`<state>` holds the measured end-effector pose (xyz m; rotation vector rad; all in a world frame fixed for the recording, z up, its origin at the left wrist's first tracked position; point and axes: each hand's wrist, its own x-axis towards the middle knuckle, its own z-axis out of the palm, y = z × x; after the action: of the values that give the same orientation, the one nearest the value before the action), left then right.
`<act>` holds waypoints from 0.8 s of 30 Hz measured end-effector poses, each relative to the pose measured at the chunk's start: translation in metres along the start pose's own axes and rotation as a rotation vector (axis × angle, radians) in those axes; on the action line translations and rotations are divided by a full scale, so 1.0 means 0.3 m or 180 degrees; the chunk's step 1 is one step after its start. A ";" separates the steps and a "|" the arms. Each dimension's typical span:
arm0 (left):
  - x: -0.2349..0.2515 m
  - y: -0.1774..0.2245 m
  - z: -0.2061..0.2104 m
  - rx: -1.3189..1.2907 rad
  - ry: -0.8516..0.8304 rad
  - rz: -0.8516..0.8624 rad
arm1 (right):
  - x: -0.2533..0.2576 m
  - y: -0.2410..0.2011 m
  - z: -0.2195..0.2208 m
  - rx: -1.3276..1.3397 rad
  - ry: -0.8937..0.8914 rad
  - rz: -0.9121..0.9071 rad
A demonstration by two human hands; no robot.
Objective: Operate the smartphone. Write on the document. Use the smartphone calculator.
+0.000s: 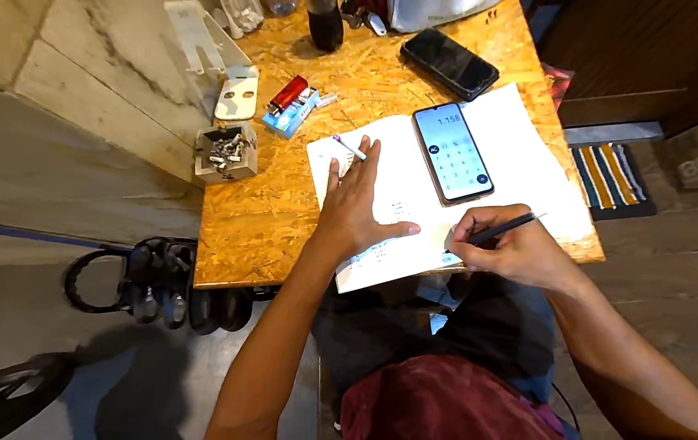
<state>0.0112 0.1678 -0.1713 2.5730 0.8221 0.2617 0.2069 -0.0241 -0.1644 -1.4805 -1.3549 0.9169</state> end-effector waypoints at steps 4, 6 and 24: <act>0.000 -0.002 0.001 -0.0005 0.0016 0.0020 | 0.002 0.004 0.002 -0.0148 -0.0002 -0.0107; -0.001 -0.003 0.003 0.0006 0.0033 0.0042 | 0.001 0.007 0.001 -0.0167 -0.0015 -0.0123; -0.024 0.001 0.001 -0.0086 0.0250 0.0247 | -0.005 0.012 -0.007 0.0029 0.0057 -0.0142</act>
<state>0.0055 0.1632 -0.1719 2.5868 0.7419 0.3968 0.2098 -0.0259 -0.1672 -1.4427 -1.3636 0.8782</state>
